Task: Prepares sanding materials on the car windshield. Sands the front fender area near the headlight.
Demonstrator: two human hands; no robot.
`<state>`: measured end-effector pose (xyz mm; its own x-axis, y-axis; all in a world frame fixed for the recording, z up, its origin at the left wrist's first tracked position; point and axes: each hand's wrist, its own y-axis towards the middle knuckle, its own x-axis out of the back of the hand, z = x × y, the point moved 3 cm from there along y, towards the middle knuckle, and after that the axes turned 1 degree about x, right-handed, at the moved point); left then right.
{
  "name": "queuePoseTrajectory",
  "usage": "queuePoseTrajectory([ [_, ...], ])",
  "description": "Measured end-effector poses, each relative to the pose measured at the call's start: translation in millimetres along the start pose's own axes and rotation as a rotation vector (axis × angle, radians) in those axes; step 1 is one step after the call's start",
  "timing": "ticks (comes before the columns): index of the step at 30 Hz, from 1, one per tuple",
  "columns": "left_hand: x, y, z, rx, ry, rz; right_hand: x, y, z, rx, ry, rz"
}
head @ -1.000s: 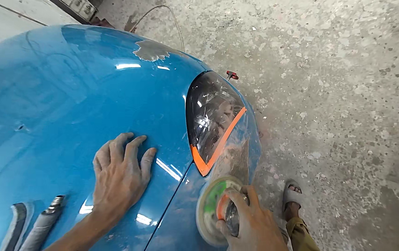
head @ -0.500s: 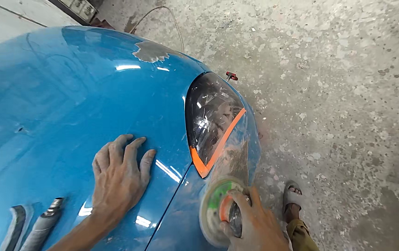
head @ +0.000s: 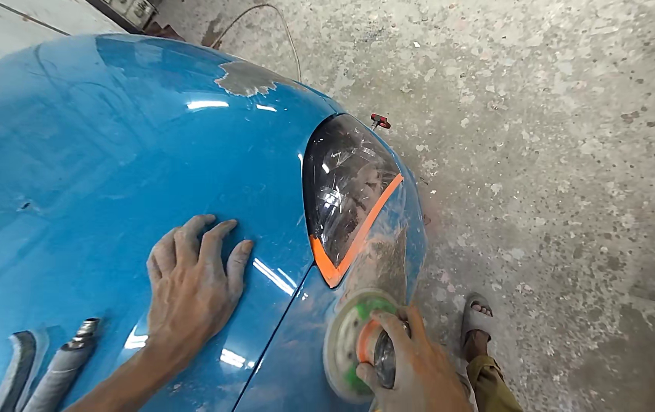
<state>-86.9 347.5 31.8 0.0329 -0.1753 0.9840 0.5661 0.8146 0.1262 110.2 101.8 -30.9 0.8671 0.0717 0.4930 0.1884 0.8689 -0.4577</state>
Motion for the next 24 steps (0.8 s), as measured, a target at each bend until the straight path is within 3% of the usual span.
queuePoseTrajectory([
  [7,0,3,1,-0.003,0.004,-0.012,6,33,-30,-0.117,0.042,-0.122],
  [17,0,2,1,-0.011,0.004,-0.004,34,58,-46,-0.194,-0.025,0.011],
  [24,1,2,1,0.009,0.0,0.014,33,64,-44,-0.174,-0.006,-0.018],
])
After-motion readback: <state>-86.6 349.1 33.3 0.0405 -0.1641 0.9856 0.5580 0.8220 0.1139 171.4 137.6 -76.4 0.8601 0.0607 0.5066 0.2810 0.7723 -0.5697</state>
